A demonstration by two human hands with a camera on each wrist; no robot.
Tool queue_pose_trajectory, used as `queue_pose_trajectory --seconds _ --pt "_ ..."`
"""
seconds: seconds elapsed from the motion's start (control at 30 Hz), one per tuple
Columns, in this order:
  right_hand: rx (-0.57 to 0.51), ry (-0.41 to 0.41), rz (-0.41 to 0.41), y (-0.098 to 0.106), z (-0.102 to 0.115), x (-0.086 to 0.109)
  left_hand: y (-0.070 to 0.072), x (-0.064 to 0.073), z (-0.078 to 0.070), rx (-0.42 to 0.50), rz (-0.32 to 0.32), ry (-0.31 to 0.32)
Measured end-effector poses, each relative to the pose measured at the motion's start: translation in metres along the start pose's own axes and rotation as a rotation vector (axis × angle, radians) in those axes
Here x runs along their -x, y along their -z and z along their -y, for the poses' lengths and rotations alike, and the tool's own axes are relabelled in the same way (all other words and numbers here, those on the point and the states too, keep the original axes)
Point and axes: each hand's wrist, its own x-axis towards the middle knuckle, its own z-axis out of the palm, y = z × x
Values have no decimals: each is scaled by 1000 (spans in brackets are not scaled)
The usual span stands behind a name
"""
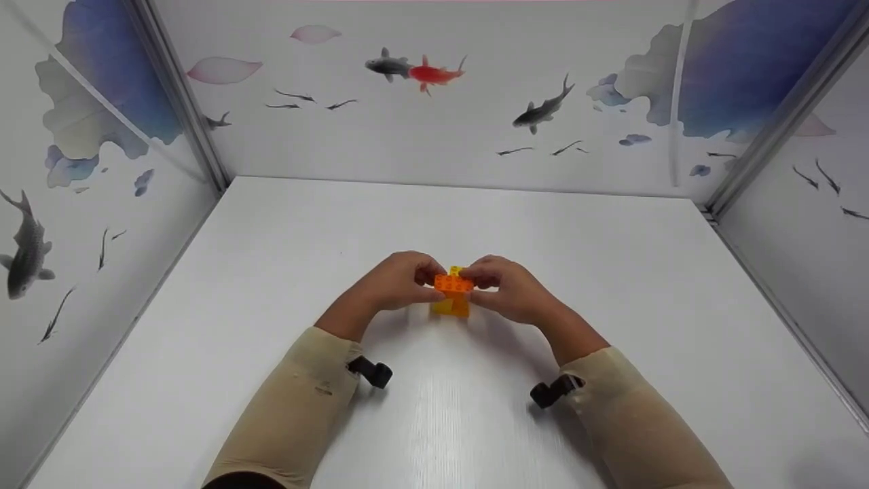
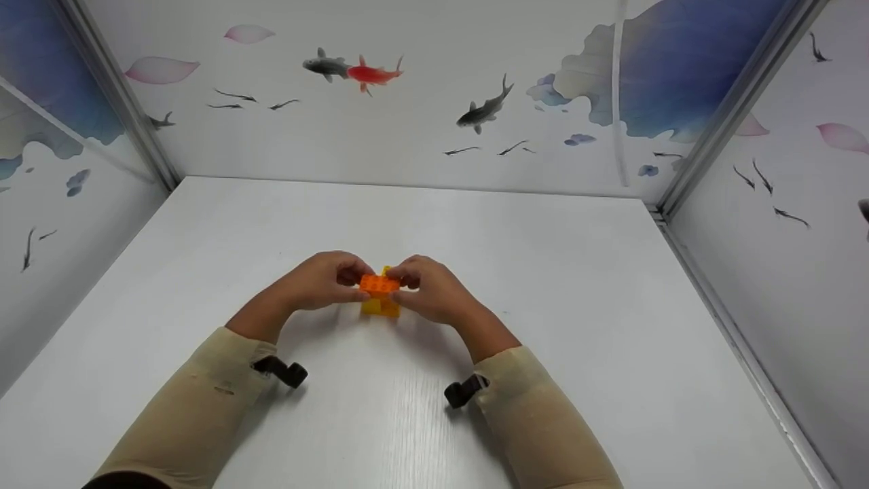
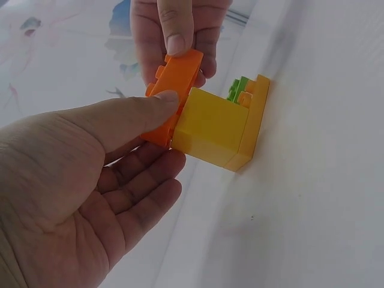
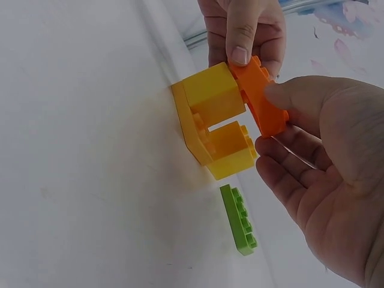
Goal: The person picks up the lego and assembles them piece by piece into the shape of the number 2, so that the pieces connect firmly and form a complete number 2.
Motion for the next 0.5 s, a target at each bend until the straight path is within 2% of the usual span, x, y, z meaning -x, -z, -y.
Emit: queue_pose_trajectory --seconds 0.5 --pt "15 -8 -14 -2 -1 -1 -1 -2 3 1 -15 17"
